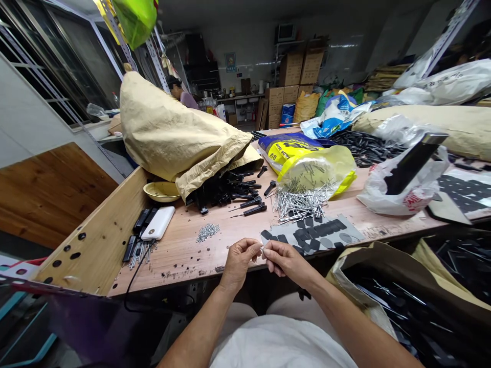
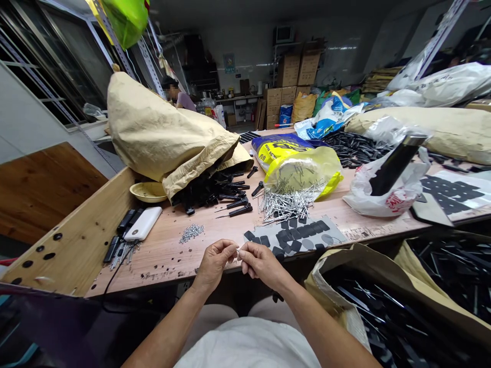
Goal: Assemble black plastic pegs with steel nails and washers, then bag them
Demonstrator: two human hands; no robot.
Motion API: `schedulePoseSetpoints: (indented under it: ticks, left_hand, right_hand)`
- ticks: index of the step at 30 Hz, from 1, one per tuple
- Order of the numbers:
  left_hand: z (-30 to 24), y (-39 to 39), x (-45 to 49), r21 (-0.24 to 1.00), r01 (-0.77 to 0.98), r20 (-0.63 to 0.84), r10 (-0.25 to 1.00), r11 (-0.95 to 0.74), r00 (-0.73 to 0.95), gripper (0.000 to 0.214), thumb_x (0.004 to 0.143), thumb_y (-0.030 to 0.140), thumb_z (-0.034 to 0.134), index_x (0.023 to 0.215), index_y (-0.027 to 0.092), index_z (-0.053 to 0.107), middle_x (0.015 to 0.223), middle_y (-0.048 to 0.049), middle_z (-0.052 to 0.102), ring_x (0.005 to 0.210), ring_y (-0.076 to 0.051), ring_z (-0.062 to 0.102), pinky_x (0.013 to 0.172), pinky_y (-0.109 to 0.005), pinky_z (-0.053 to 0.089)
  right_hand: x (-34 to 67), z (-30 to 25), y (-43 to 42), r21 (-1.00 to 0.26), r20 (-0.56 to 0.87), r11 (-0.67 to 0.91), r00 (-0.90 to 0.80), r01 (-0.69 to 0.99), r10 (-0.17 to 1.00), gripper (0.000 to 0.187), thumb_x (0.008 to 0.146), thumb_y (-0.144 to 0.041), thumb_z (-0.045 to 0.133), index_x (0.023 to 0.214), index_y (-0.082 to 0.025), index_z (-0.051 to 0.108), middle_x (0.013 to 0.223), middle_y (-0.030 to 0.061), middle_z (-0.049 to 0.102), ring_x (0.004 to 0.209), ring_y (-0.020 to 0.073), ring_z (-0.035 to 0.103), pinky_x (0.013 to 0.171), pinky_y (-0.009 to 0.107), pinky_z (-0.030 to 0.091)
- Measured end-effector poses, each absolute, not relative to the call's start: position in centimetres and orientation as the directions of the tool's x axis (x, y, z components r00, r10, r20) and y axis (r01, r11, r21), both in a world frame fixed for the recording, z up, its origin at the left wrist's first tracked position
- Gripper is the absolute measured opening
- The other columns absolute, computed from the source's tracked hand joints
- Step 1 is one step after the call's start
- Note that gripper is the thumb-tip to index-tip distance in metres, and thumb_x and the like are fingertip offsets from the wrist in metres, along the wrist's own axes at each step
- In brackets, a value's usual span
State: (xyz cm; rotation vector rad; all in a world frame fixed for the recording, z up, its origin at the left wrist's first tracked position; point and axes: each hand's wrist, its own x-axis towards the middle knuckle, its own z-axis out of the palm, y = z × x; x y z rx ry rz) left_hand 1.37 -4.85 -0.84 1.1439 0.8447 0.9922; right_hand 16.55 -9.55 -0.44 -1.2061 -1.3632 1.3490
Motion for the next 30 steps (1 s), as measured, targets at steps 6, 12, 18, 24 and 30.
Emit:
schedulePoseSetpoints:
  ticks: [6, 12, 18, 24, 30]
  left_hand:
    - [-1.0, -4.8, 1.9, 0.975, -0.189, -0.060, 0.962, 0.113, 0.266, 0.025, 0.068, 0.039, 0.075, 0.064, 0.015, 0.066, 0.056, 0.0013, 0.058, 0.055, -0.010, 0.045, 0.055, -0.023, 0.036]
    - [-1.1, -4.7, 1.9, 0.976, -0.182, -0.067, 0.963, 0.117, 0.261, 0.026, 0.069, 0.039, 0.074, 0.065, 0.015, 0.065, 0.057, 0.0014, 0.057, 0.055, -0.010, 0.045, 0.054, -0.023, 0.036]
    - [-0.7, -4.6, 1.2, 0.999, -0.016, 0.053, 0.925, -0.050, 0.377, 0.022, 0.078, 0.039, 0.068, 0.074, 0.018, 0.068, 0.061, 0.0012, 0.057, 0.055, -0.011, 0.045, 0.056, -0.024, 0.036]
    - [-0.8, -4.3, 1.0, 0.976, 0.116, 0.138, 0.933, -0.186, 0.332, 0.025, 0.080, 0.037, 0.065, 0.065, 0.018, 0.065, 0.060, 0.0010, 0.056, 0.059, -0.012, 0.050, 0.059, -0.024, 0.039]
    - [-1.3, -4.0, 1.2, 0.987, -0.147, -0.017, 0.945, 0.068, 0.326, 0.027, 0.075, 0.040, 0.072, 0.067, 0.015, 0.066, 0.058, 0.0007, 0.059, 0.053, -0.009, 0.048, 0.051, -0.021, 0.035]
  right_hand:
    - [15.9, -1.2, -10.0, -0.667, 0.319, 0.256, -0.043, 0.700, 0.947, 0.025, 0.098, -0.033, 0.038, 0.083, -0.023, 0.056, 0.071, 0.0032, 0.063, 0.063, 0.0159, 0.057, 0.062, 0.026, 0.038]
    - [15.9, -1.1, -10.0, -0.692, 0.296, 0.239, -0.034, 0.681, 0.955, 0.023, 0.097, -0.030, 0.039, 0.082, -0.023, 0.054, 0.068, 0.0020, 0.062, 0.061, 0.0153, 0.056, 0.061, 0.025, 0.037]
    - [16.8, 0.1, -9.9, -0.921, 0.094, 0.134, -0.125, 0.365, 0.988, 0.022, 0.096, -0.035, 0.043, 0.081, -0.023, 0.055, 0.059, -0.0040, 0.059, 0.047, 0.0112, 0.047, 0.052, 0.022, 0.037]
    - [16.4, -0.8, -10.1, -0.677, 0.300, 0.258, -0.062, 0.689, 0.952, 0.020, 0.095, -0.026, 0.041, 0.081, -0.022, 0.054, 0.064, -0.0012, 0.059, 0.057, 0.0134, 0.053, 0.059, 0.024, 0.037]
    - [16.2, -1.5, -9.9, -0.619, 0.365, 0.293, -0.064, 0.729, 0.929, 0.017, 0.097, -0.025, 0.042, 0.088, -0.022, 0.057, 0.070, -0.0002, 0.061, 0.062, 0.0146, 0.056, 0.061, 0.024, 0.039]
